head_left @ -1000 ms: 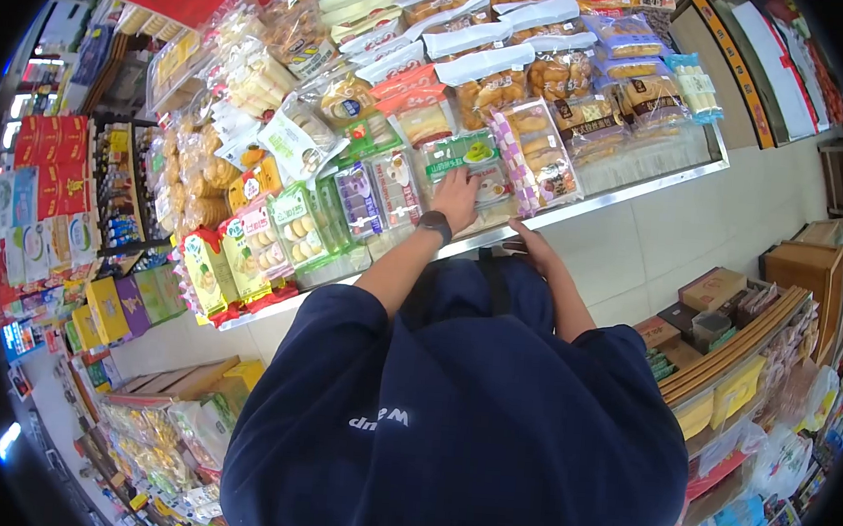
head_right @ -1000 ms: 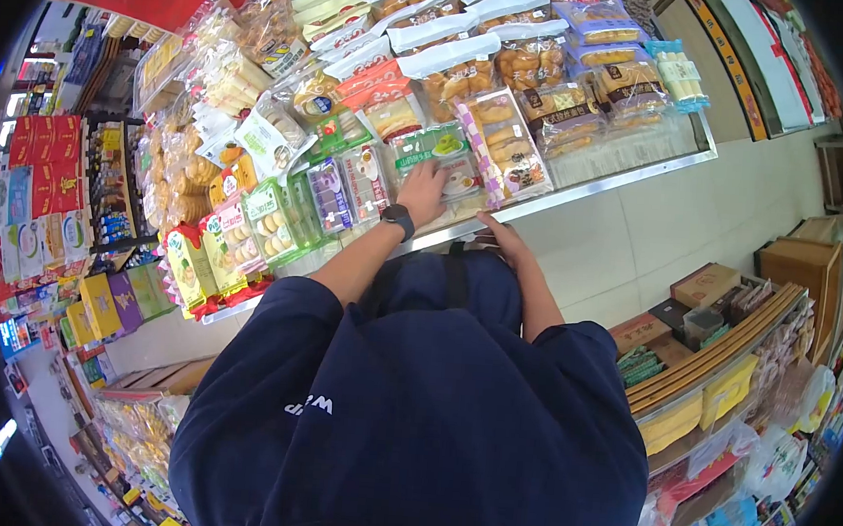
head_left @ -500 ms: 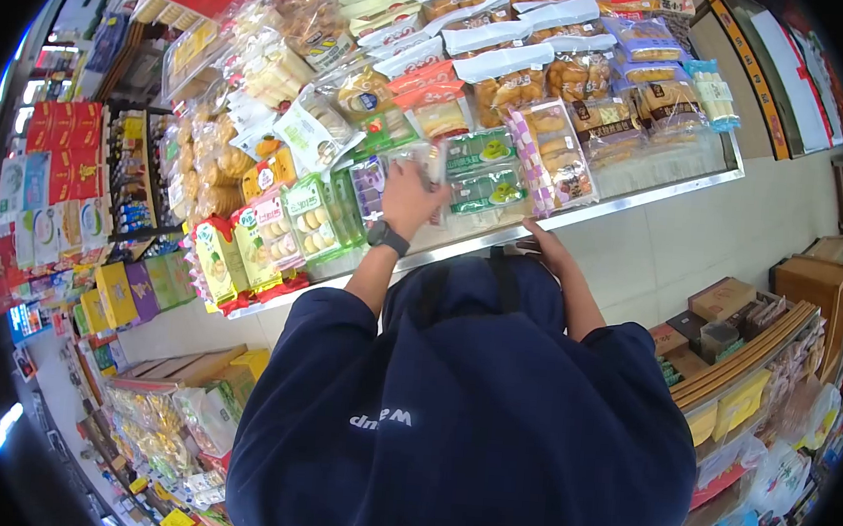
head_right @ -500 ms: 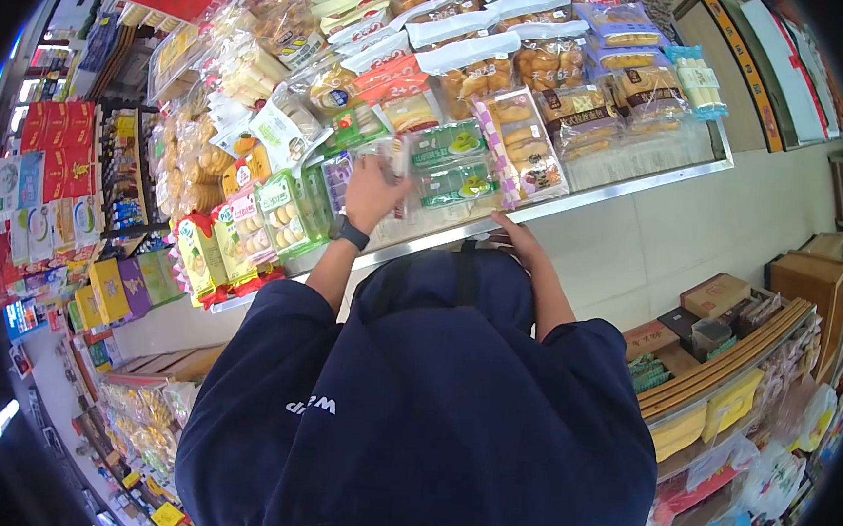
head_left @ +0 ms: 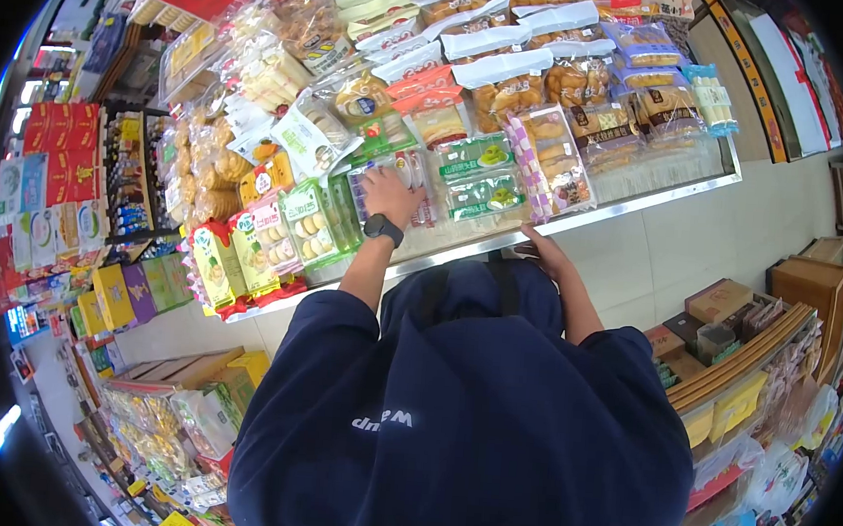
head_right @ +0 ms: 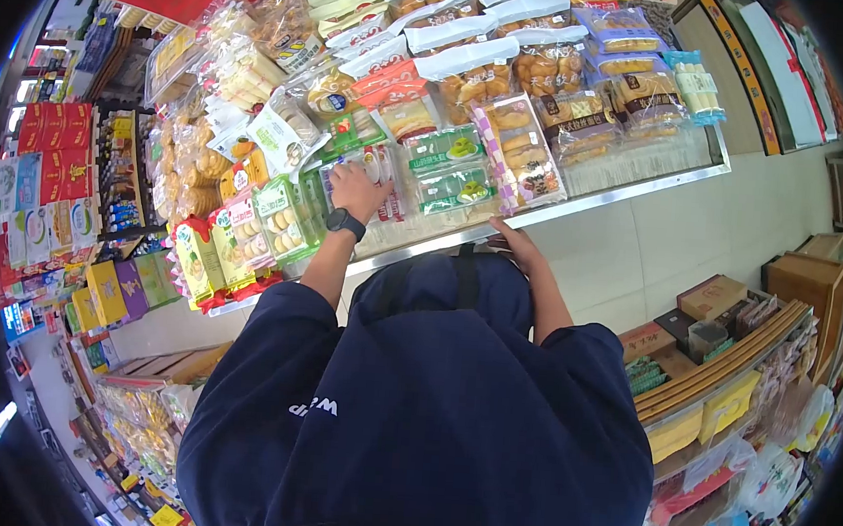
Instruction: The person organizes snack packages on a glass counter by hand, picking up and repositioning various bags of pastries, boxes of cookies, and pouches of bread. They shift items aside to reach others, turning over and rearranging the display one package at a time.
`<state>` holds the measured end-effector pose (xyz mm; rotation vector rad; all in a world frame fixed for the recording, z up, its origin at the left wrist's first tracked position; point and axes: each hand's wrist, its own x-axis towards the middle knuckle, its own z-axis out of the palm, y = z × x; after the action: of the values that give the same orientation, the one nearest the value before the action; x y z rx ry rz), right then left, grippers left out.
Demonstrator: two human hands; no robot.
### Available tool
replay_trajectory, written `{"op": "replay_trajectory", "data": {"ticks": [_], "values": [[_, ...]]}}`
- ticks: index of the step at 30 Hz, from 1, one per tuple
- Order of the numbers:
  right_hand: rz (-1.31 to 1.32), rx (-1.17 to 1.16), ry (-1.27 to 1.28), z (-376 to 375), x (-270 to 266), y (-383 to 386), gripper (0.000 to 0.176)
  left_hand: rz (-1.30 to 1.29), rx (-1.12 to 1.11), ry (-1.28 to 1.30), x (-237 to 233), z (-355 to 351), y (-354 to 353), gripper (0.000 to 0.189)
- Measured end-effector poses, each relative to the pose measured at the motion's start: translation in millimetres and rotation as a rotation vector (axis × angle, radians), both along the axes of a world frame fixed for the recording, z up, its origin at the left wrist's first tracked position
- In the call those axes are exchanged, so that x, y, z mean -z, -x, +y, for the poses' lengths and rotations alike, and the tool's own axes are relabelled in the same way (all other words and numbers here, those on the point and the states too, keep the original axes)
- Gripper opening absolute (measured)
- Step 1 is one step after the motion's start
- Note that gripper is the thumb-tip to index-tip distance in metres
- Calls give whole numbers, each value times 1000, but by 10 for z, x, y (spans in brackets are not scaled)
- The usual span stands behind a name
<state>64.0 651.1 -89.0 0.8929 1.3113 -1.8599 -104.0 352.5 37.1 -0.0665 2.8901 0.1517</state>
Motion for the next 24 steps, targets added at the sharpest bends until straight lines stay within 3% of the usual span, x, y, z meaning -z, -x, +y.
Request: {"op": "replay_trajectory", "data": {"ticks": [2, 5, 9, 16, 17, 20, 24], "values": [[11, -7, -4, -2, -107, 8, 81, 104, 161, 5, -97, 132, -17, 66], [-11, -21, -21, -6, -173, 30, 80, 311, 557, -275, 76, 374, 91, 49], [-7, 11, -4, 2, -18, -22, 81, 335, 995, -254, 363, 690, 332, 39], [-13, 107, -35, -91, -102, -39, 82, 75, 1001, -168, 589, 845, 627, 42], [-16, 110, -41, -94, -94, -37, 81, 61, 1018, -105, 636, 855, 659, 63], [-16, 117, -44, -111, -106, -47, 79, 35, 988, -170, 517, 854, 628, 49], [-9, 96, -8, -94, -220, -14, 79, 38, 882, -297, 109, 726, 497, 56]]}}
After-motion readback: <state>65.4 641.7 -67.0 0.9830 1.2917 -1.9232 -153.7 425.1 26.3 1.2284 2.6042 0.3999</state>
